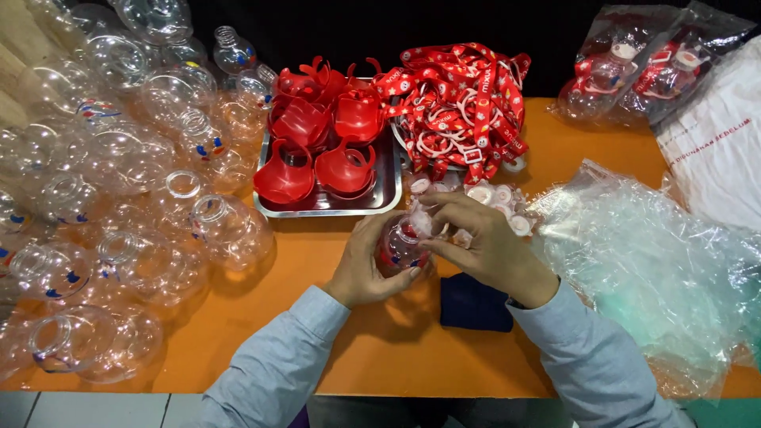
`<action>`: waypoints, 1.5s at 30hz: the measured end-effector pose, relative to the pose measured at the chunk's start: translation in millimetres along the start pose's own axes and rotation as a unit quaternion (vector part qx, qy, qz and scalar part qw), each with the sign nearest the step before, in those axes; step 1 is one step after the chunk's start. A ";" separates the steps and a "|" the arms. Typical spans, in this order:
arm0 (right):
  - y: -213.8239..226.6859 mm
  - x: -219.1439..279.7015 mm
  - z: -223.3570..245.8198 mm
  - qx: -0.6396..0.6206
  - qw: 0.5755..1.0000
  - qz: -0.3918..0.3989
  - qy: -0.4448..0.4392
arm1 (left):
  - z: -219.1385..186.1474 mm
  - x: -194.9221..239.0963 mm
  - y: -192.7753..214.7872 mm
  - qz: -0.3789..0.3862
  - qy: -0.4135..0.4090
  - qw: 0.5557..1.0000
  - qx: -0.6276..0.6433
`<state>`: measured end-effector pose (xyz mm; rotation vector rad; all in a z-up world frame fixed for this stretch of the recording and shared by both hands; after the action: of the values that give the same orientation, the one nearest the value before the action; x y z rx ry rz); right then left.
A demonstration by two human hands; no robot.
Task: Wiping a plastic bottle and assembling it by attaching a red base and a decorative strap.
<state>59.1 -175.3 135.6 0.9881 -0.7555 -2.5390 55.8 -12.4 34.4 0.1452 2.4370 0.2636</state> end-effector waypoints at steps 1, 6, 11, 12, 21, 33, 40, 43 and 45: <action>-2.5 -4.1 8.6 0.011 0.999 0.025 0.019 | 0.2 -0.2 0.0 -0.002 -0.002 1.000 0.000; -5.7 -14.6 19.9 0.044 0.993 0.096 0.053 | -3.3 -1.9 0.0 -0.004 -0.002 1.000 0.002; -15.2 -19.0 20.1 0.109 0.979 0.171 0.034 | -5.0 -1.6 0.2 -0.003 0.004 1.000 0.014; -15.9 -20.1 20.4 0.109 0.979 0.171 0.035 | -5.4 -1.8 0.8 -0.004 0.004 1.000 0.014; -20.9 -17.0 3.0 0.194 0.966 0.167 0.036 | -6.1 0.6 -2.0 0.004 -0.011 1.000 -0.006; -13.6 -23.1 23.0 0.096 0.979 0.178 0.008 | -6.6 -1.5 -1.9 0.013 0.011 1.000 0.002; -7.9 -22.0 13.2 0.205 0.974 0.092 0.038 | -7.1 -2.1 0.9 0.009 0.003 1.000 -0.009; -6.7 -25.4 24.6 0.113 0.985 0.128 0.007 | -6.2 -0.8 1.0 0.003 0.006 1.000 -0.005; -10.6 -25.6 21.5 0.060 0.989 0.136 -0.009 | -5.7 -1.8 0.9 0.001 0.001 1.000 -0.002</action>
<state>61.4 -147.1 156.4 0.8329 -0.9851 -2.2924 53.6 -12.7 40.1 0.1448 2.4388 0.2688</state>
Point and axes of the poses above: each hand's wrist, its own x-axis away from the middle knuckle, its own y-axis out of the back of the hand, z = x × y, the point moved 7 cm from there along -x, towards the middle knuckle, and after that the axes turned 5 degrees about x, right-handed, at the moved point
